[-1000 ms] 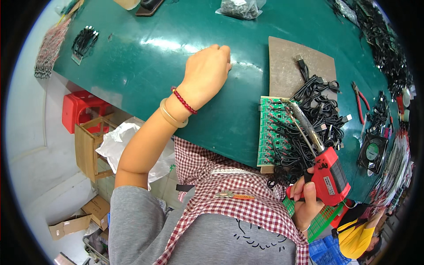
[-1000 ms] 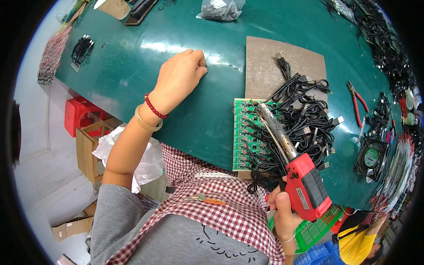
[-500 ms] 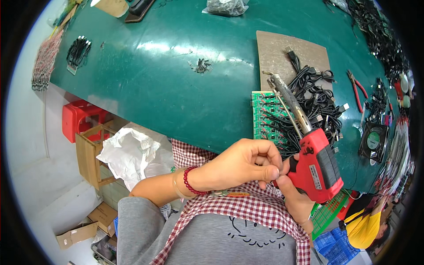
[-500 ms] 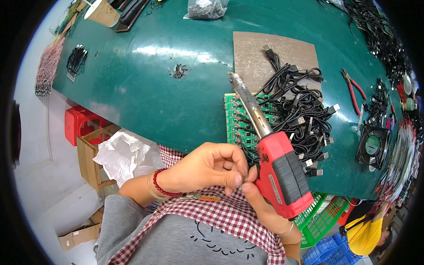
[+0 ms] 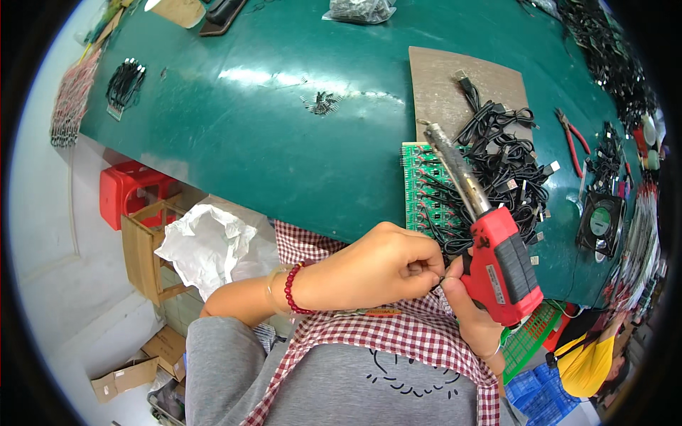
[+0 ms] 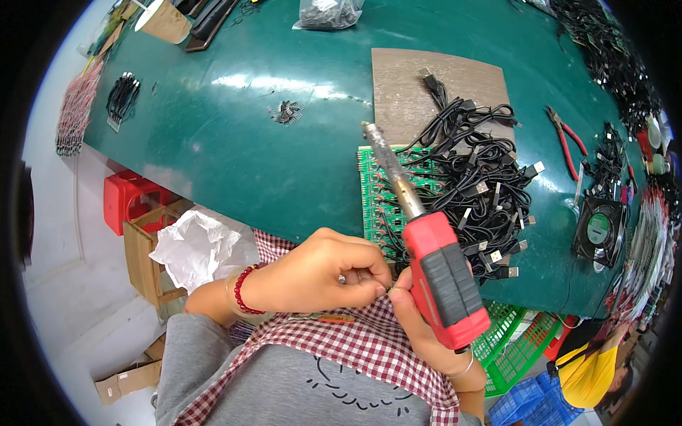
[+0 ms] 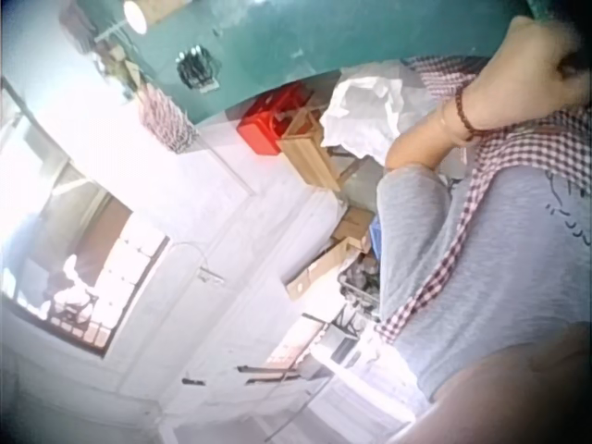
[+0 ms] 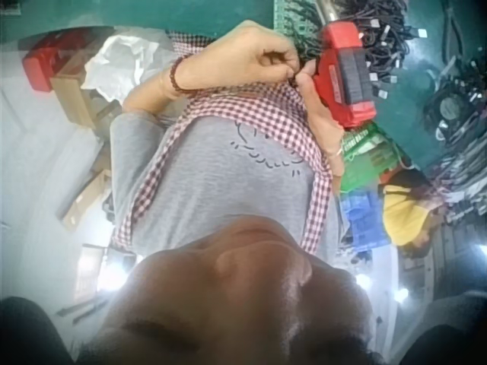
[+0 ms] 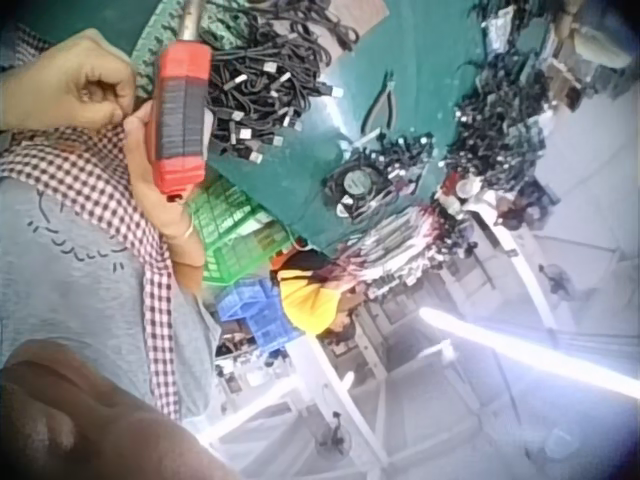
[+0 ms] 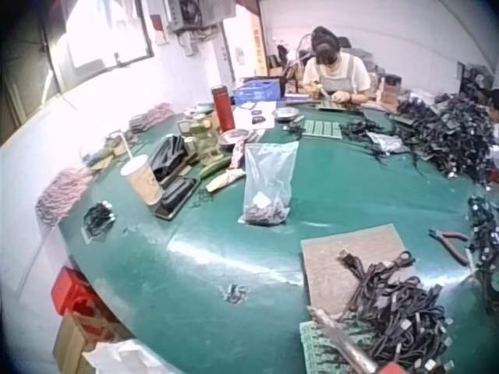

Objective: The person secures wires onto a circuit board using a hot glue gun to apply adhesive.

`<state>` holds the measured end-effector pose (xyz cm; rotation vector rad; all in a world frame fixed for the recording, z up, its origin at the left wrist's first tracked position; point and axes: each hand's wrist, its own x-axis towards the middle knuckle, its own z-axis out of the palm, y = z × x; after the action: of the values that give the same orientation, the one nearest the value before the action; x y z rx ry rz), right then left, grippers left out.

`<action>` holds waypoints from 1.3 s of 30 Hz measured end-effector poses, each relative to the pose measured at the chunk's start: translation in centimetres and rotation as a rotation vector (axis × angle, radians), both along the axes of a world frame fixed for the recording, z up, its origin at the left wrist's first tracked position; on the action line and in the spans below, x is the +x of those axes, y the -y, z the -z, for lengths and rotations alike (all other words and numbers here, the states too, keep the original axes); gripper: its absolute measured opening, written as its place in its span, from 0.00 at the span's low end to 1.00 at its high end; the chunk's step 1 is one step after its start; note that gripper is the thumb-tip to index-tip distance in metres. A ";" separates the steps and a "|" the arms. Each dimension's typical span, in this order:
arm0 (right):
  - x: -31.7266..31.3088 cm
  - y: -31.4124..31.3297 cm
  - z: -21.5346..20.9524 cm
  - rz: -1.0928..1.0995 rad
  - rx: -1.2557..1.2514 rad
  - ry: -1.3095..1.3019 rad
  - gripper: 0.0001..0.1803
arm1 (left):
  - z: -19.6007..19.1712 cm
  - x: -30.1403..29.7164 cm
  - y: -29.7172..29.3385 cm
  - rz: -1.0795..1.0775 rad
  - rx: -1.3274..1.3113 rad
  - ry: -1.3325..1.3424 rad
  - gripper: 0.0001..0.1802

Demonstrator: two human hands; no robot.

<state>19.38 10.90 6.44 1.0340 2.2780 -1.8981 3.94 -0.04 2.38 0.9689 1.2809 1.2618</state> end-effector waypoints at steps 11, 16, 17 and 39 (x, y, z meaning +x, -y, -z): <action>0.7 0.1 1.4 -0.052 0.230 -0.002 0.08 | 0.7 -0.4 -0.6 0.055 0.141 -0.234 0.03; 0.5 0.6 1.1 0.107 -0.099 -0.029 0.17 | 1.1 -1.2 -0.9 0.018 -0.001 -0.088 0.01; 0.8 0.7 1.4 0.175 -0.076 -0.102 0.18 | 2.0 -1.8 -0.9 -0.024 -0.056 -0.022 0.00; 5.2 0.7 4.3 0.329 -0.158 -0.103 0.24 | 5.1 -7.5 -2.4 -0.129 -0.393 0.213 0.05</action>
<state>24.54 10.19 2.14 1.3895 2.0660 -2.2578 -3.59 2.38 -2.68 0.4666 1.3707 1.1196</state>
